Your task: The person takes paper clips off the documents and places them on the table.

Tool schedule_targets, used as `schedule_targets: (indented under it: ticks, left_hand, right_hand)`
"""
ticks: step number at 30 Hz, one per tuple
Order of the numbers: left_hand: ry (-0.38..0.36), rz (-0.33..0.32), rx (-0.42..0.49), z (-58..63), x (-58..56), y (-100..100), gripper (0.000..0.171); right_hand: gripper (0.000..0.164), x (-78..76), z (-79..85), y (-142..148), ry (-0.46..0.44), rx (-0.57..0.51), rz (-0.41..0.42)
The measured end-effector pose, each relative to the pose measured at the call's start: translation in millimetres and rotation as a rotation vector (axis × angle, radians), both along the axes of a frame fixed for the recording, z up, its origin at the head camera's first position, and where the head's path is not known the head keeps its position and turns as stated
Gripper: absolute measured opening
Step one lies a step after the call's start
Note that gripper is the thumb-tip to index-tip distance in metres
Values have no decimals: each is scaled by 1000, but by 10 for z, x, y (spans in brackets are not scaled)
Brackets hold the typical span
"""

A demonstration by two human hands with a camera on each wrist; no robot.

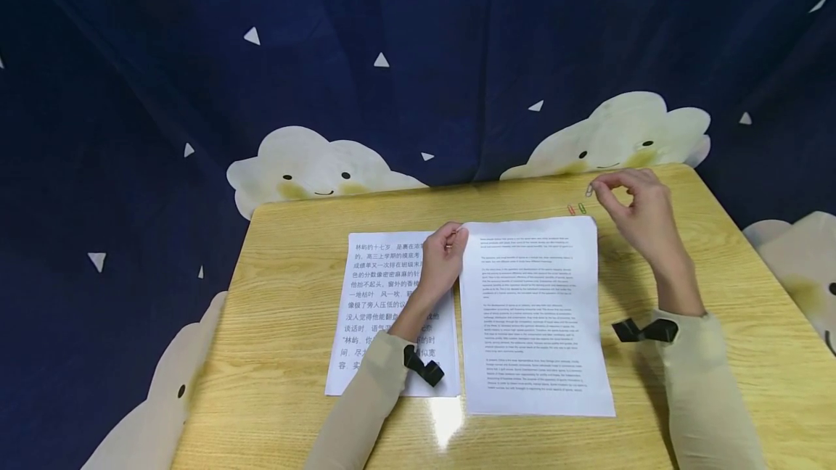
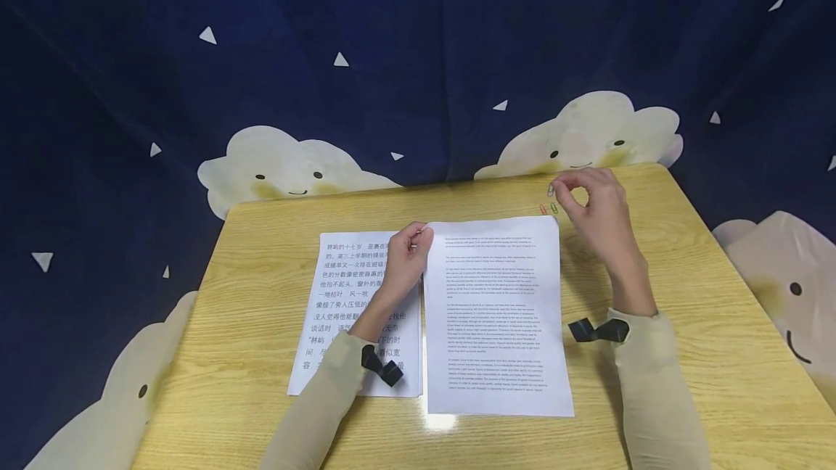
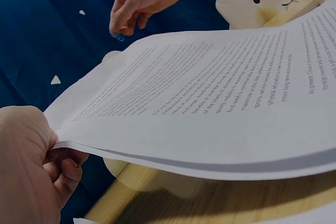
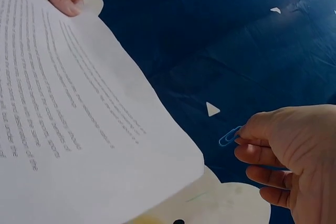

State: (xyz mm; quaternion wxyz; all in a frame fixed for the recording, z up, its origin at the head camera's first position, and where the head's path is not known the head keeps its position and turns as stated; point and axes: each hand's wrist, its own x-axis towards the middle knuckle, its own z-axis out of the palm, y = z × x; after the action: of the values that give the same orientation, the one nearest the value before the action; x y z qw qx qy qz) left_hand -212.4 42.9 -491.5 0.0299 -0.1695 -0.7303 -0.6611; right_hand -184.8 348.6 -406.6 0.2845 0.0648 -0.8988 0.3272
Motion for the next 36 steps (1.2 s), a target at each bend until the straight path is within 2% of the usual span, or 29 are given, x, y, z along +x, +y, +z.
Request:
schedule_targets:
  ticks: [4, 9, 17, 20, 27, 36]
  left_hand:
    - [-9, 11, -4, -132, -60, 17, 21]
    - [-17, 17, -8, -158, -68, 16, 23]
    - [0, 26, -27, -174, -77, 15, 21]
    - [7, 24, -27, -146, -67, 15, 21]
    - [14, -3, -8, 107, 35, -37, 18]
    - [-7, -4, 9, 124, 40, -66, 19]
  right_hand:
    - [14, -7, -15, 36, 0, -5, -7]
    - [17, -10, -46, 94, -30, -19, -21]
    - [22, -37, -136, 218, -137, 6, -34]
    - [24, -54, -167, 258, -180, 14, -36]
    - [27, -88, -240, 328, -251, 48, -37]
    - [31, -150, -464, 440, -358, 62, -31]
